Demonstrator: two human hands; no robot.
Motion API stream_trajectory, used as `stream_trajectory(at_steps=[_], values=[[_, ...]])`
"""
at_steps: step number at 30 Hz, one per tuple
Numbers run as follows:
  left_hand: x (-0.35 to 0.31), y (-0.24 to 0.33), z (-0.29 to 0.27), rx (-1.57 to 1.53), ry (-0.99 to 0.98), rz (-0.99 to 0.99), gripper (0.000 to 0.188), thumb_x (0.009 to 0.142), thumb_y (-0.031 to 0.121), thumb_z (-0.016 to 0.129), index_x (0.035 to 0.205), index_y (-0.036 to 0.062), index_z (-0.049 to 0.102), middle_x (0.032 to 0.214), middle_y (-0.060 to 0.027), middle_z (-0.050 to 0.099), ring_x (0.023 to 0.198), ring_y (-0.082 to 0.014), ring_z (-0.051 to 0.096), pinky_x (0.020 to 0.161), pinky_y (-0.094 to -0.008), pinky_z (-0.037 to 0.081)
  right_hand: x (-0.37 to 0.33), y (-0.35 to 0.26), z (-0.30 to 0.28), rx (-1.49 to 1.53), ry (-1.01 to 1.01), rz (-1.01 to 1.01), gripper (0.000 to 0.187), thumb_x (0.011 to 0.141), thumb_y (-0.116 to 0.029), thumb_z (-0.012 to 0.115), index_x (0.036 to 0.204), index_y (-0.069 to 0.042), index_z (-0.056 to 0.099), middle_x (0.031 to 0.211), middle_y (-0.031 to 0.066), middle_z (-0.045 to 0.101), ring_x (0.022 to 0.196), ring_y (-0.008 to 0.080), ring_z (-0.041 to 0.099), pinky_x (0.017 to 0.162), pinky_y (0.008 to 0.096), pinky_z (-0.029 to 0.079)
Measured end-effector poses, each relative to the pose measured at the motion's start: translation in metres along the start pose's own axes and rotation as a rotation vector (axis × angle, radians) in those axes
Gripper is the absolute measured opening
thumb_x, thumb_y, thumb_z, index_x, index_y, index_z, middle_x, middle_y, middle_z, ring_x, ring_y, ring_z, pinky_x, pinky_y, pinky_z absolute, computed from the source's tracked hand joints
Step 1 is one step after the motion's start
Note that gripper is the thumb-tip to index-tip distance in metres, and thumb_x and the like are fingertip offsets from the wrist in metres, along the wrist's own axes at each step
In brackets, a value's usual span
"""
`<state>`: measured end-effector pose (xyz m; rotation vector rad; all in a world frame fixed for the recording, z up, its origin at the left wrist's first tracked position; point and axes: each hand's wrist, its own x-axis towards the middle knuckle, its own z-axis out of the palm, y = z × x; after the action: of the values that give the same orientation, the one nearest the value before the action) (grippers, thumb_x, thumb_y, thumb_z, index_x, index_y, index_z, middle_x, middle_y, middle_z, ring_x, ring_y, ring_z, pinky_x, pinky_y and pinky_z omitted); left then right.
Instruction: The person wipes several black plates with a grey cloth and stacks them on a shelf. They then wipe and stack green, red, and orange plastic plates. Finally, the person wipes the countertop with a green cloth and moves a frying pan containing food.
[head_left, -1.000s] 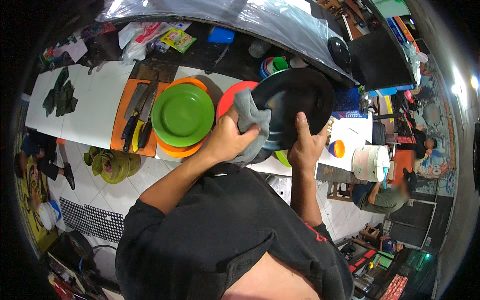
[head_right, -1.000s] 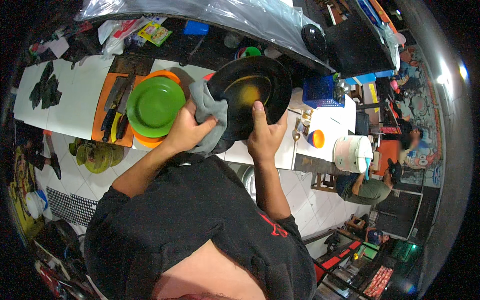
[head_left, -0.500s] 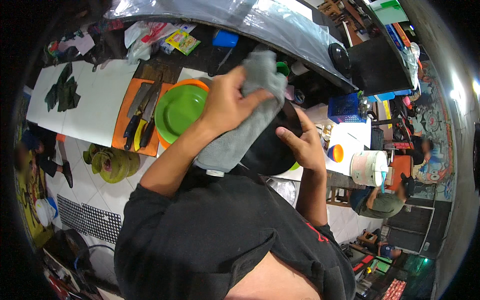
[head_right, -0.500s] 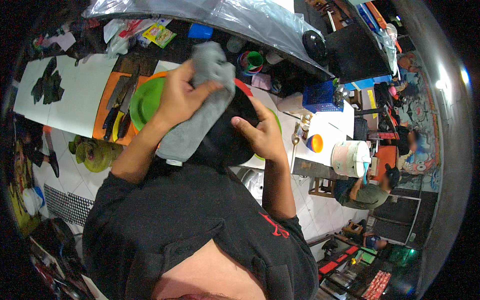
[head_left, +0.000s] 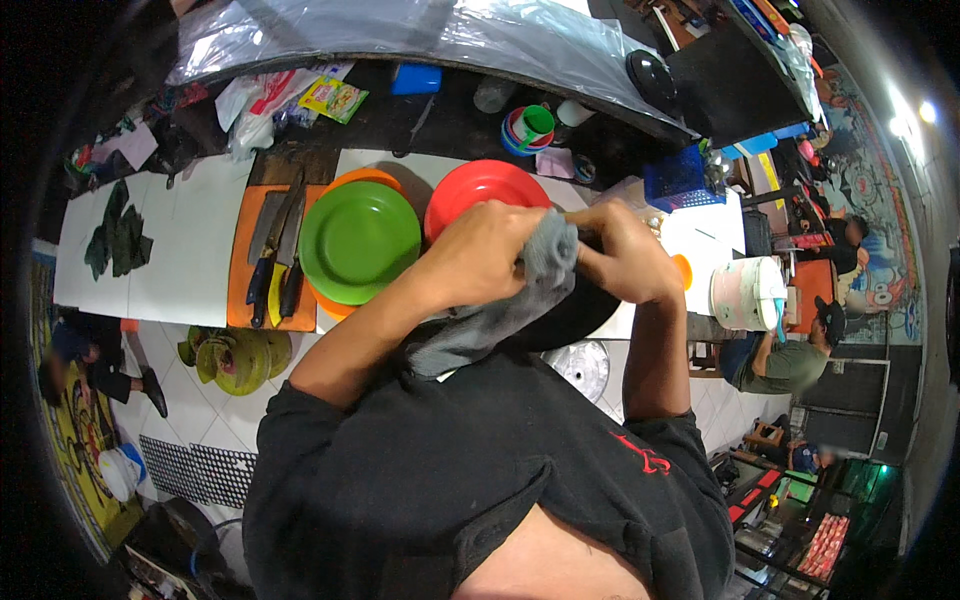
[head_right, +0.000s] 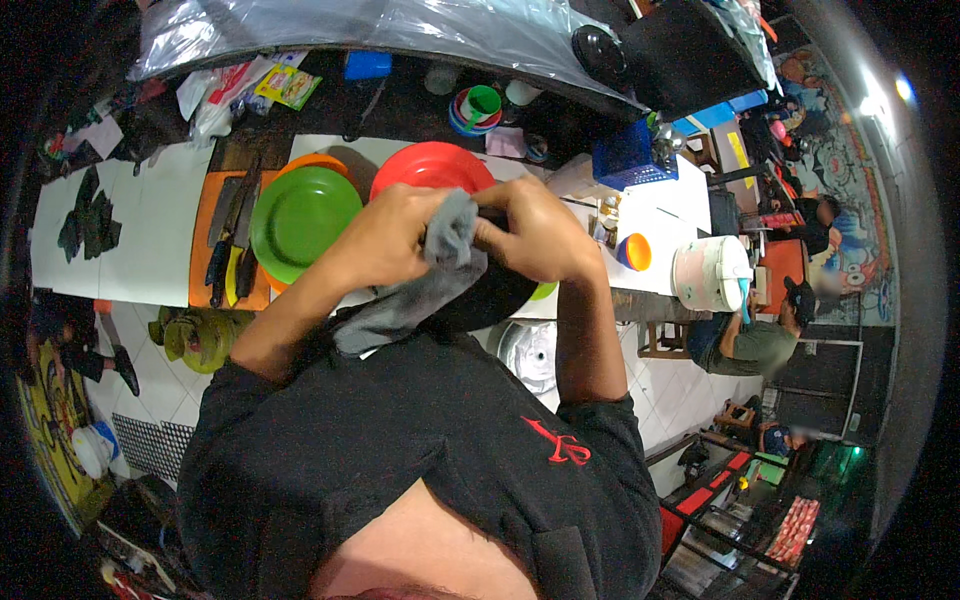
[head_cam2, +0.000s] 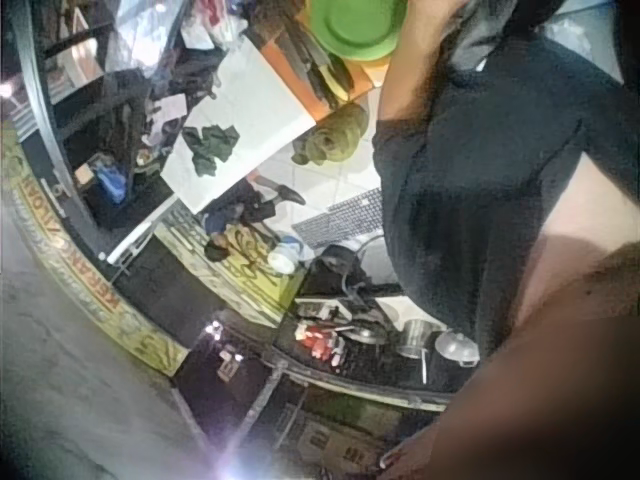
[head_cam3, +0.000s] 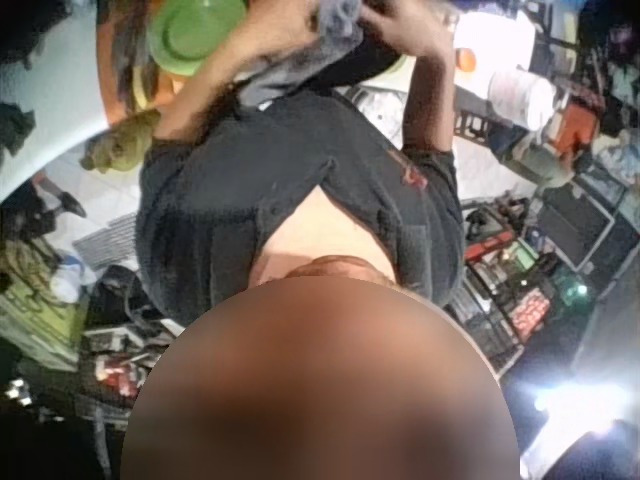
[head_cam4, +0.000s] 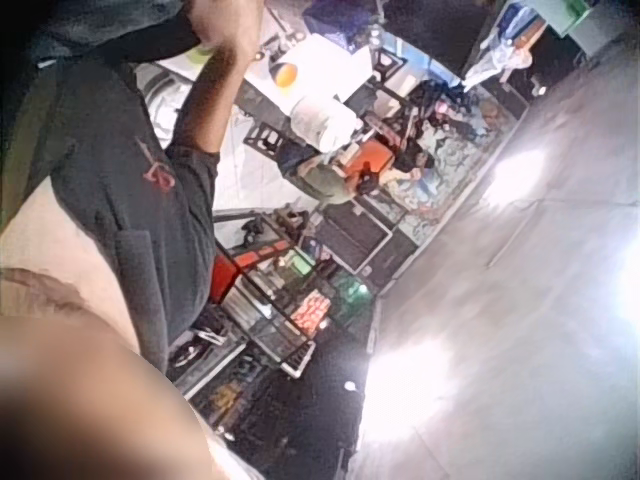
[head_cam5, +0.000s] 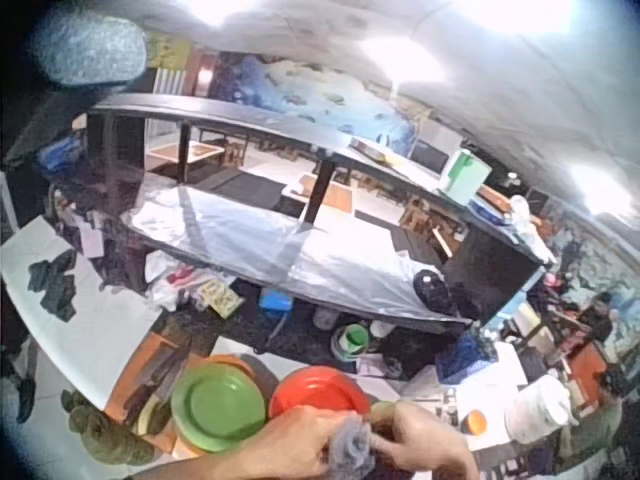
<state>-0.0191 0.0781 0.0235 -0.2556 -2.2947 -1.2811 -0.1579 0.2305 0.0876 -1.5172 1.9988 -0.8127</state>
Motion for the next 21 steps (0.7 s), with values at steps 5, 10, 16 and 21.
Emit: stream_trajectory(at_steps=[5, 10, 16, 21], values=[[-0.001, -0.016, 0.005, -0.099, 0.548, -0.175, 0.027, 0.077, 0.005, 0.069, 0.104, 0.0012, 0.066, 0.083, -0.0150, 0.069, 0.073, -0.0278, 0.068, 0.067, -0.0330, 0.051, 0.001, -0.006, 0.035, 0.543, 0.585, 0.074, 0.037, 0.093, -0.032, 0.066, 0.111, 0.001, 0.065, 0.101, 0.0067, 0.069, 0.090, 0.0141, 0.062, 0.082, 0.0298, 0.049], [-0.007, -0.040, -0.004, -0.304, 0.737, -0.326, 0.008, 0.089, 0.007, 0.068, 0.093, -0.0001, 0.070, 0.087, -0.0043, 0.071, 0.081, -0.0144, 0.065, 0.074, -0.0291, 0.050, -0.016, 0.009, 0.103, 0.368, 0.499, 0.243, 0.036, 0.092, -0.026, 0.068, 0.114, 0.002, 0.062, 0.097, 0.0084, 0.069, 0.085, 0.0146, 0.062, 0.078, 0.0319, 0.050], [0.001, -0.014, -0.040, 0.010, 0.292, -0.146, 0.017, 0.075, 0.005, 0.072, 0.090, 0.0009, 0.068, 0.083, -0.0138, 0.069, 0.076, -0.0254, 0.069, 0.069, -0.0337, 0.051, -0.041, 0.007, 0.017, 0.151, -0.045, 0.448, 0.035, 0.089, -0.029, 0.071, 0.097, 0.004, 0.061, 0.078, 0.0111, 0.065, 0.068, 0.0156, 0.060, 0.061, 0.0332, 0.047], [0.029, 0.007, -0.037, 0.018, -0.415, 0.080, 0.043, 0.062, -0.001, 0.055, 0.103, 0.0046, 0.066, 0.083, -0.0209, 0.064, 0.082, -0.0366, 0.066, 0.076, -0.0395, 0.051, -0.032, -0.012, -0.018, -0.117, -0.278, 0.142, 0.044, 0.081, -0.032, 0.076, 0.104, 0.003, 0.064, 0.086, 0.0235, 0.066, 0.081, 0.0351, 0.065, 0.072, 0.0403, 0.048]])
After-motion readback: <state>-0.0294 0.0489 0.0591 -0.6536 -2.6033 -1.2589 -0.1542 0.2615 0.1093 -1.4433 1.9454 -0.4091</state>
